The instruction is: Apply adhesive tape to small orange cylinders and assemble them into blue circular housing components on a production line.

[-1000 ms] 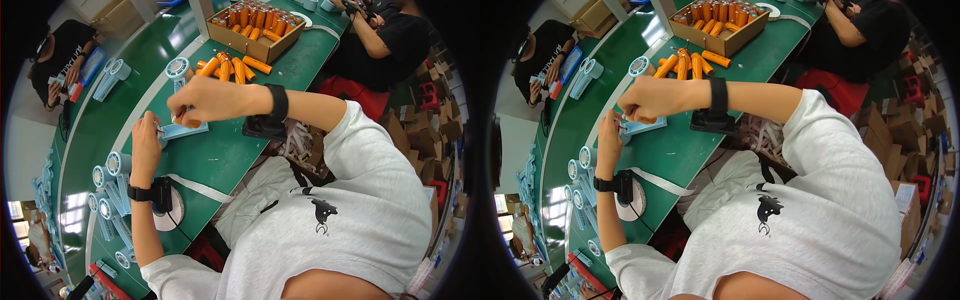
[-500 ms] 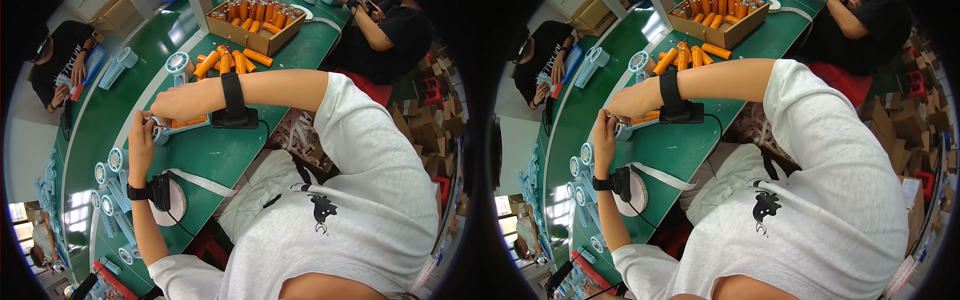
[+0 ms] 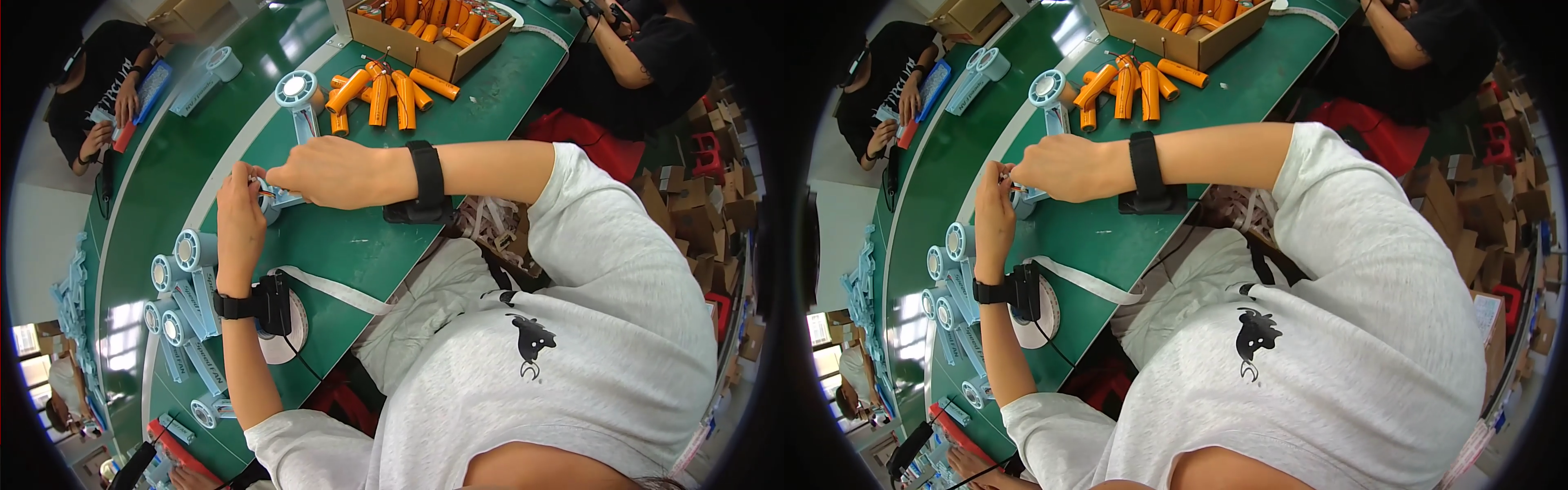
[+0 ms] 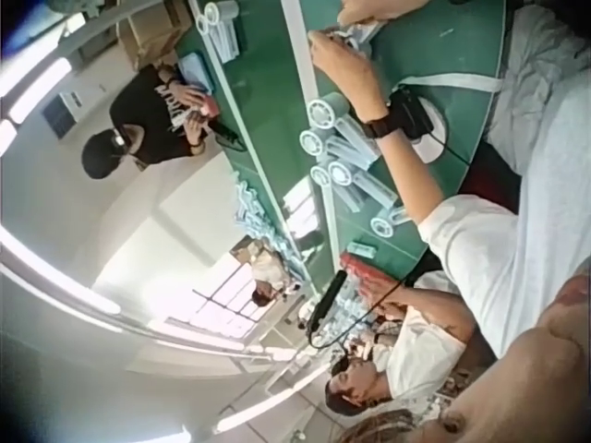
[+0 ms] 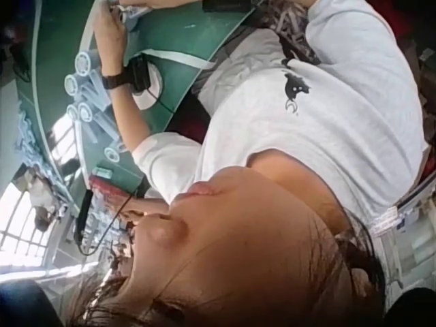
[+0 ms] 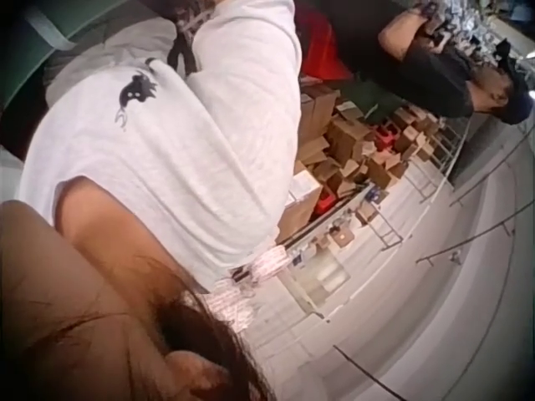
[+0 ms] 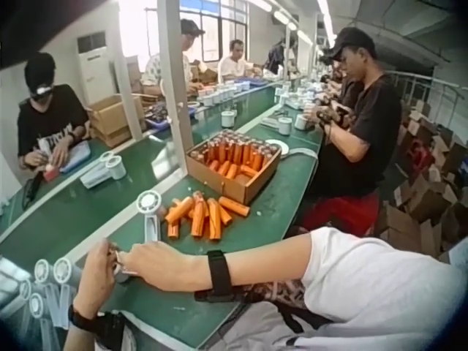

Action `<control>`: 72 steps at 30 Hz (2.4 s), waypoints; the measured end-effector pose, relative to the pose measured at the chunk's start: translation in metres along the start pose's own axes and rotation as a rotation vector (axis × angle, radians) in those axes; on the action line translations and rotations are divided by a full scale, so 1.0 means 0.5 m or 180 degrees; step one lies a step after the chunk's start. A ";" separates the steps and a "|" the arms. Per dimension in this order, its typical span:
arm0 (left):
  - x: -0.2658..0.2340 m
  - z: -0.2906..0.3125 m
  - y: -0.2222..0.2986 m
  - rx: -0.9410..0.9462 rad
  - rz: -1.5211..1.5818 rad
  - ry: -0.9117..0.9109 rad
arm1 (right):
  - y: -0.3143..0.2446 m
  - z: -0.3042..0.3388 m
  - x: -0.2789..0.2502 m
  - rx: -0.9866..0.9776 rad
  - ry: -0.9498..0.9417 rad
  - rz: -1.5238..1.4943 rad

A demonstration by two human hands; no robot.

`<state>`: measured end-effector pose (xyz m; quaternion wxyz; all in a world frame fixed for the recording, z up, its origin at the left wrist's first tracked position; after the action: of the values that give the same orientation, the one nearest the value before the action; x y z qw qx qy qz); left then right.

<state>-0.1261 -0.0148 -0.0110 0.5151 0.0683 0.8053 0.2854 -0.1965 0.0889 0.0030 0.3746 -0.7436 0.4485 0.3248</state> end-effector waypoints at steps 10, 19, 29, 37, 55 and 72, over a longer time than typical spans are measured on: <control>0.000 0.011 0.007 0.0171 -0.0228 0.0056 | 0.006 -0.016 -0.031 -0.0331 -0.0911 -0.0140; 0.010 0.005 0.012 0.0142 -0.0109 -0.0378 | -0.014 0.096 -0.165 0.0164 0.1544 -0.0697; 0.011 -0.006 0.023 0.0229 -0.0171 -0.0365 | -0.023 0.000 -0.038 -0.0396 -0.0429 0.0236; 0.006 -0.015 0.005 0.0157 -0.0117 -0.0497 | 0.007 -0.057 0.033 -0.0441 -0.1161 0.0039; -0.125 0.044 0.113 0.0526 -0.0131 -0.0034 | 0.000 0.058 -0.052 0.0370 0.0781 -0.1535; -0.230 -0.256 -0.227 0.0325 -0.0936 0.0433 | 0.348 -0.325 -0.193 0.0890 -0.0580 0.1032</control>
<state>-0.1635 -0.2049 0.0588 0.4915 -0.0436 0.8531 0.1696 -0.3682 -0.0631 0.1185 0.4559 -0.5703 0.5671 0.3812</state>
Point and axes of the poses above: each hand's wrist, its own z-axis away from the middle knuckle, its own x-axis out of the palm, y = z × x, the point moved 6 cm from there along -z, towards the middle knuckle, and after that the axes turned 5 degrees about -x, right-handed, at the moved point
